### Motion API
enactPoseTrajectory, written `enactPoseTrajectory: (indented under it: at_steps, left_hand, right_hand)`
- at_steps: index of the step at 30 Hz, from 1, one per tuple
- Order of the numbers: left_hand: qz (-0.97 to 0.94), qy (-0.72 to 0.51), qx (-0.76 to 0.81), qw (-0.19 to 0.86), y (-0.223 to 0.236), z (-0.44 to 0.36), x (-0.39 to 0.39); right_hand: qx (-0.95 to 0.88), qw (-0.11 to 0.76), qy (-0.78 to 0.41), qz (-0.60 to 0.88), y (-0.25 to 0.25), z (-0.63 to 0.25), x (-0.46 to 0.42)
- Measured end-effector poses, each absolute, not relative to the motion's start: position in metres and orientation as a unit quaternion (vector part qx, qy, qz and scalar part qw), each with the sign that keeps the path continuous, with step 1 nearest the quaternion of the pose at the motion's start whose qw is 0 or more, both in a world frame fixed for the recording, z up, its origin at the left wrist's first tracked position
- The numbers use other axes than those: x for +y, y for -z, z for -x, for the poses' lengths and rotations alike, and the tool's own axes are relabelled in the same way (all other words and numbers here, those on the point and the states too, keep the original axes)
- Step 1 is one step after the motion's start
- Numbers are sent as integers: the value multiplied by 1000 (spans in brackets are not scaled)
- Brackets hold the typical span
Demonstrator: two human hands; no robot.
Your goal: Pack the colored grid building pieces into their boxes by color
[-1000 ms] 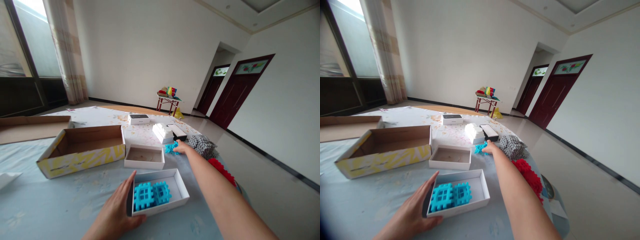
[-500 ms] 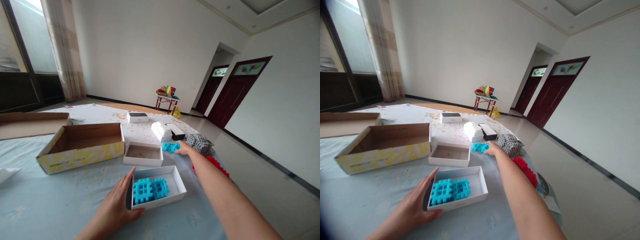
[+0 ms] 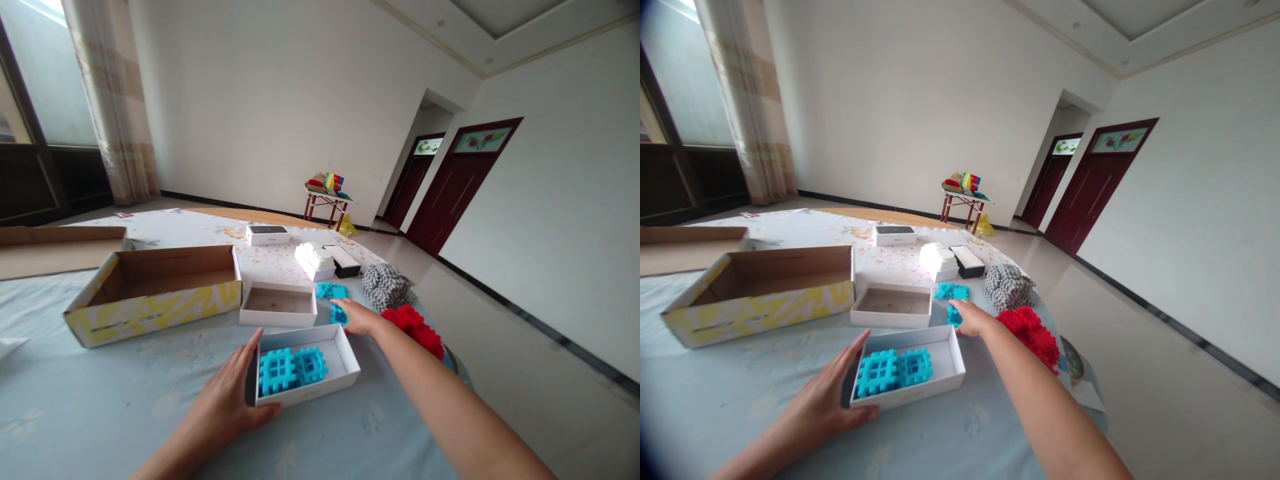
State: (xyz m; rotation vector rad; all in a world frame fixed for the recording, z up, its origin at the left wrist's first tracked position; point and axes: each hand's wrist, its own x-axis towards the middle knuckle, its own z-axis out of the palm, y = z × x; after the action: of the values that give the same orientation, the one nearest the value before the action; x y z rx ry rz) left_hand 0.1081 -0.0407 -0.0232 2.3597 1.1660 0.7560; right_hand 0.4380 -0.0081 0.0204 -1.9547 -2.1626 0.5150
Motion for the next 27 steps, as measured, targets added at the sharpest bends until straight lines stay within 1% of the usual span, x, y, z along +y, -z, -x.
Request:
enactPoseTrajectory:
  at_steps: [6, 14, 22, 27]
  left_hand:
    - [-845, -276, 413, 200, 25, -108, -39]
    - [-845, -253, 413, 225, 19, -106, -39]
    - [-845, -257, 383, 271, 23, -90, -28]
    - [-844, -260, 377, 279, 21, -89, -26]
  right_hand:
    - [-727, 59, -169, 663, -31, -441, -9]
    - [-724, 61, -168, 666, -30, -440, -9]
    - [-718, 62, -164, 673, -36, -436, -14]
    - [-709, 76, -160, 683, -37, -430, -18]
